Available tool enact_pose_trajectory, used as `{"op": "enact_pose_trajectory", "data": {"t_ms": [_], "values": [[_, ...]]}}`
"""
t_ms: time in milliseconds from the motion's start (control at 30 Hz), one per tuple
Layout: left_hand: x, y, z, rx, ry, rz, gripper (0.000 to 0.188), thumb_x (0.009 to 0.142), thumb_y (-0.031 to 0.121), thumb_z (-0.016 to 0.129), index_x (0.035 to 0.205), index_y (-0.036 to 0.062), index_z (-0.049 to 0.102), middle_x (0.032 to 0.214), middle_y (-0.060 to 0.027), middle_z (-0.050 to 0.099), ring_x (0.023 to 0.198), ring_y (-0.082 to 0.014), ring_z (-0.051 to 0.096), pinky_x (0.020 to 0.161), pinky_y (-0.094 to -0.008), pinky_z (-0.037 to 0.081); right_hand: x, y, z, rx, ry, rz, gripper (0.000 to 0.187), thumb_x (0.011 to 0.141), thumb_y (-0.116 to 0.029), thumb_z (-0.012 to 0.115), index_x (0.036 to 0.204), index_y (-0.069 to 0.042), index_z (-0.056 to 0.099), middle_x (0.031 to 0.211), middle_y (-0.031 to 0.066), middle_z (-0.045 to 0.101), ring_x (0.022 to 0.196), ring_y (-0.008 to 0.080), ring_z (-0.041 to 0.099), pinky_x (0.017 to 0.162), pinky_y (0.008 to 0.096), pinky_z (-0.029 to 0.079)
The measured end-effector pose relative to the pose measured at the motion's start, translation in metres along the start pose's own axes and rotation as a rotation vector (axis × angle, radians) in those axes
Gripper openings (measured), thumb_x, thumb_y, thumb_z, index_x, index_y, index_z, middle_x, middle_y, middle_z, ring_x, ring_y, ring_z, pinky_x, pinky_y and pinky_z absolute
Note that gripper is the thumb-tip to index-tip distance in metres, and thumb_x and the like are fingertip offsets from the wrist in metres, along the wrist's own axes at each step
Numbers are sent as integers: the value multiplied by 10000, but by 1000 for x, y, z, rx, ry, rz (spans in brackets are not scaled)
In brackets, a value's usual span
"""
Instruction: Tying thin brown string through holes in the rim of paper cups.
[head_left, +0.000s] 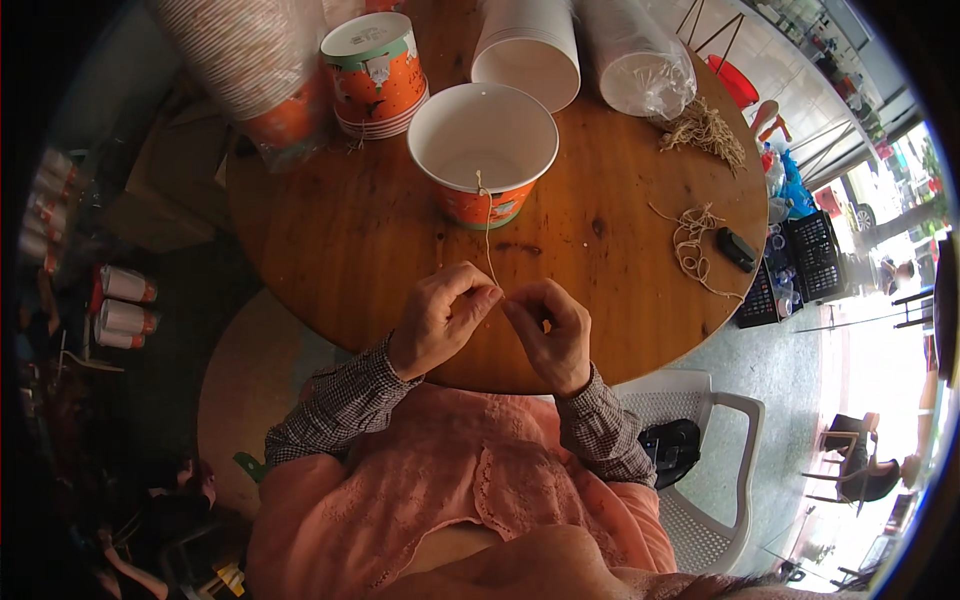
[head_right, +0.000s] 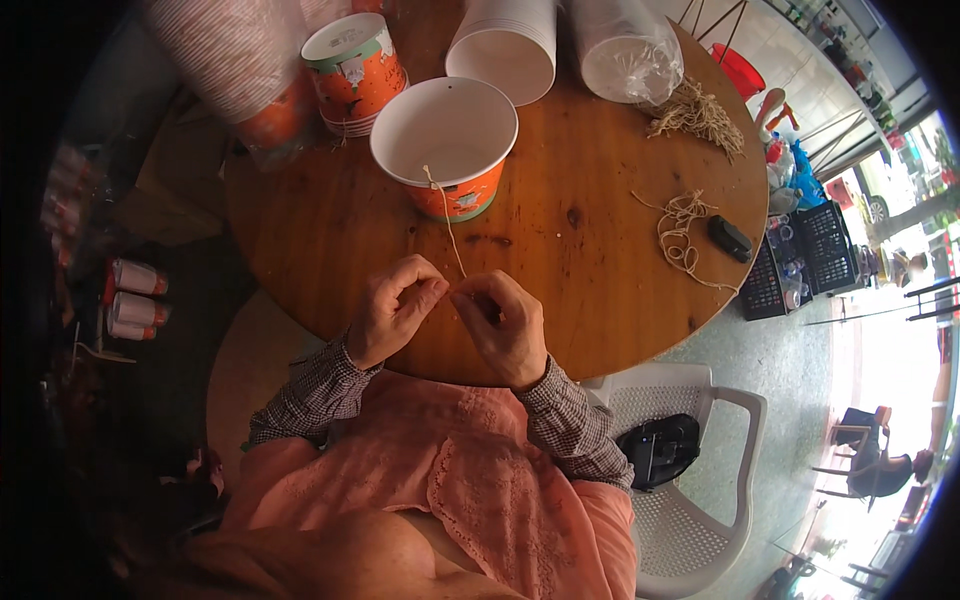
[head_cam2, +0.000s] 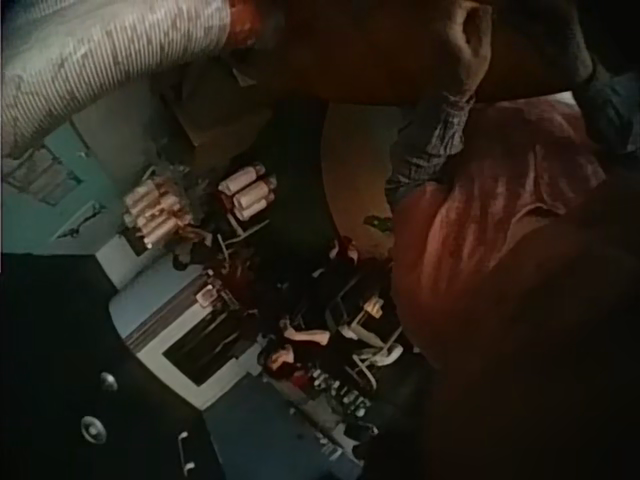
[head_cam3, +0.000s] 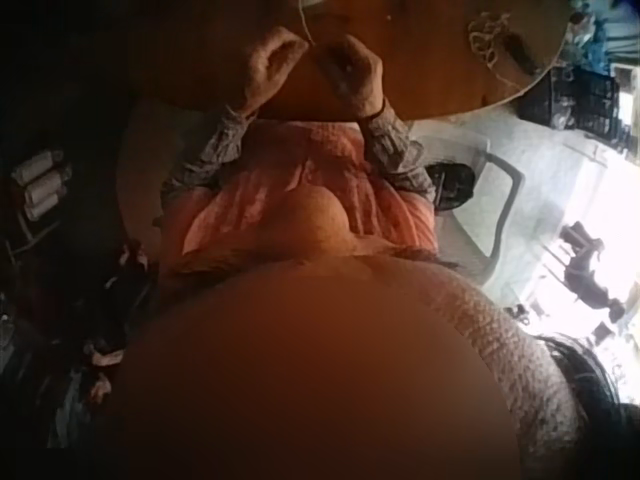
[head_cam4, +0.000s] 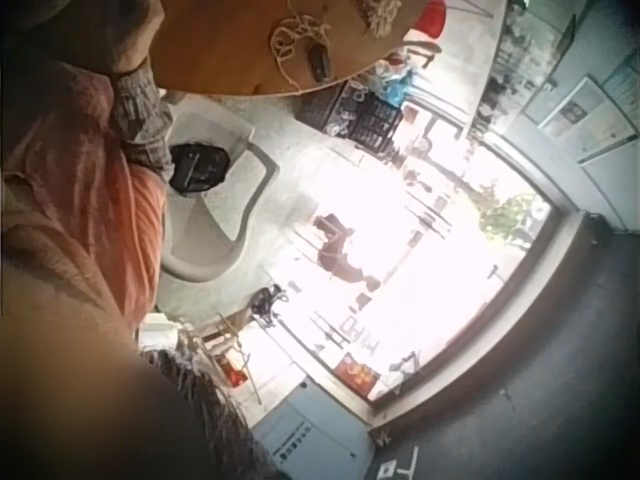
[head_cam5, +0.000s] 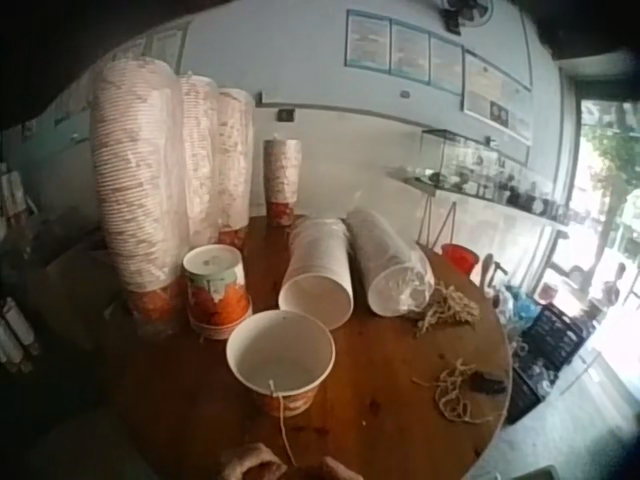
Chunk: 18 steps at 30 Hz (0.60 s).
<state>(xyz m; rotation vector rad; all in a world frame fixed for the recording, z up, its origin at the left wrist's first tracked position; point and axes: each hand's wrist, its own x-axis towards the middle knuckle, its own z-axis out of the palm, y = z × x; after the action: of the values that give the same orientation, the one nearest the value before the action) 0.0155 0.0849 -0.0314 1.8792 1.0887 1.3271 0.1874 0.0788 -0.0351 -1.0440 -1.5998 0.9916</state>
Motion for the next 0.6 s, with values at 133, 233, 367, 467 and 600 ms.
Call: {"op": "enact_pose_trajectory", "data": {"t_ms": [133, 233, 367, 467, 600], "values": [[3, 1, -3, 53, -60, -10, 160, 900, 99, 624, 789, -8, 581, 671, -81, 559, 602, -182, 560, 544, -300, 430, 0, 2, -2, -19, 6, -4, 87, 823, -24, 691, 866, -18, 616, 728, 41, 578, 578, 76, 500, 524, 227, 410], [2, -4, -3, -207, -81, -205, 231, 932, 151, 596, 772, -14, 580, 650, -77, 551, 577, -154, 547, 529, -293, 422, 1, 4, -3, -8, 17, -61, 90, 818, -19, 691, 869, -21, 617, 730, 44, 572, 580, 85, 499, 528, 231, 410], [4, -1, -5, -133, -110, -198, 257, 950, 164, 571, 768, -17, 578, 643, -69, 543, 577, -139, 530, 535, -281, 419, 1, 6, -3, -5, 12, -61, 94, 813, -13, 691, 872, -24, 619, 739, 46, 569, 584, 96, 502, 536, 234, 413], [4, 0, -3, -50, -108, -136, 204, 946, 136, 563, 805, -12, 571, 673, -71, 548, 600, -144, 532, 551, -277, 423, 1, 7, -4, 0, 10, -49, 97, 812, -14, 692, 874, -24, 618, 744, 48, 571, 587, 96, 505, 538, 232, 415], [4, 3, -4, -36, -121, -95, 85, 929, 73, 555, 882, 3, 556, 760, -83, 559, 686, -172, 558, 604, -282, 439, 1, 4, -3, 33, 25, -26, 69, 829, 19, 665, 856, -4, 606, 694, -19, 528, 600, 35, 468, 544, 197, 380]]}}
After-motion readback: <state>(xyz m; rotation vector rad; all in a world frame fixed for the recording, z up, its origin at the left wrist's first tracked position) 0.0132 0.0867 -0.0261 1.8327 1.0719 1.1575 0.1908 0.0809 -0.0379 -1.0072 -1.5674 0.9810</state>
